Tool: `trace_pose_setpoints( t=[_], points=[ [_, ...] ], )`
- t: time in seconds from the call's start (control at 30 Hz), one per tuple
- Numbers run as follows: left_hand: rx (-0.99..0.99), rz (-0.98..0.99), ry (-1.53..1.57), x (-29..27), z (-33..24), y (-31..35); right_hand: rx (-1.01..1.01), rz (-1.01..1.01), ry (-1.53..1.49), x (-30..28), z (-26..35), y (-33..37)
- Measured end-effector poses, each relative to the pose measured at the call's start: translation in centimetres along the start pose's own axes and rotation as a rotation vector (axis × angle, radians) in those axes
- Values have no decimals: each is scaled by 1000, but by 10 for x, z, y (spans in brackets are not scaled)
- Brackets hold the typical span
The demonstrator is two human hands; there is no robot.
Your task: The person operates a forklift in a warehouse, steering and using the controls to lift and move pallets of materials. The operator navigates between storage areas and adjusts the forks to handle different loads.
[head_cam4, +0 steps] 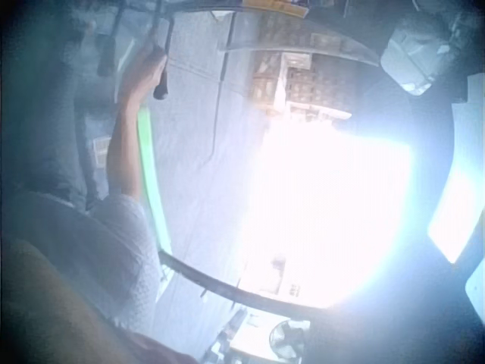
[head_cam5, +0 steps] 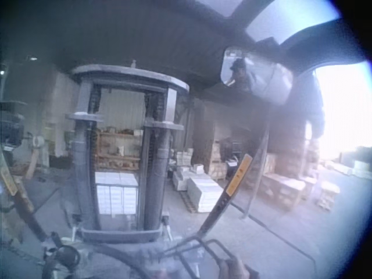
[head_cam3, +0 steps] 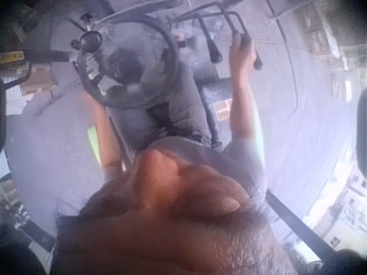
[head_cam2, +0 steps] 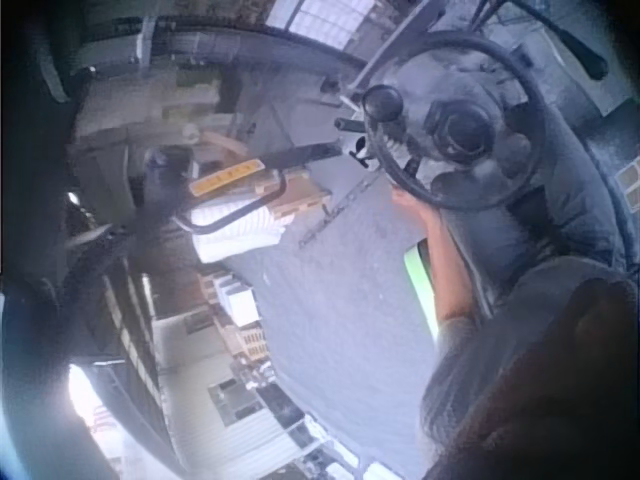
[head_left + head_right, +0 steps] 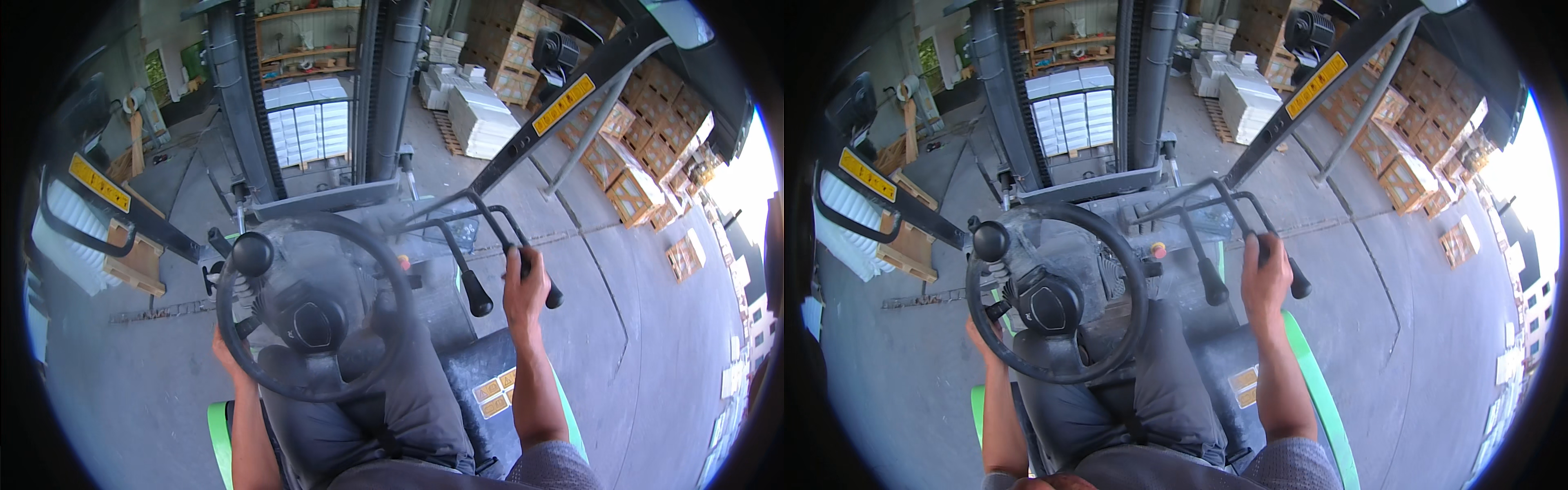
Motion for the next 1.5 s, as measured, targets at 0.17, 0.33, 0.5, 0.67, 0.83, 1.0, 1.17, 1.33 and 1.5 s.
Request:
trace_pose_setpoints(
  t=[0.17,0.33,0.5,0.67,0.83,1.0,1.17,1.33,1.5],
  points=[
    [-64,25,162,-56,-13,-15,50,104,54,-25,59,84],
    [-25,-73,108,-126,-3,-46,-171,6,-77,-6,198,115],
    [57,-186,-144,-209,-5,-57,-344,309,-404,88,404,159],
    [148,-284,-458,-297,-53,-50,-664,435,-531,142,615,228],
    [176,-207,-435,-327,-70,-58,-602,392,-452,191,680,260],
    [144,-242,-489,-309,-44,-88,-666,213,-512,214,663,245],
    [-32,-94,-196,-195,-38,-115,-609,155,-548,229,599,146],
    [345,-91,-407,-83,-105,-93,-576,179,-591,226,534,77],
    [472,-33,-294,-27,-108,-78,-641,169,-617,213,498,60]
  ],
)
Point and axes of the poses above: each hand's wrist, its own y-axis away from the middle knuckle, its own x-axis out of the palm, z = x × y, the point moved 10 cm from there along -y, towards the middle knuckle, and after that the axes turned 6 degrees about -x, right-handed, at the moved point
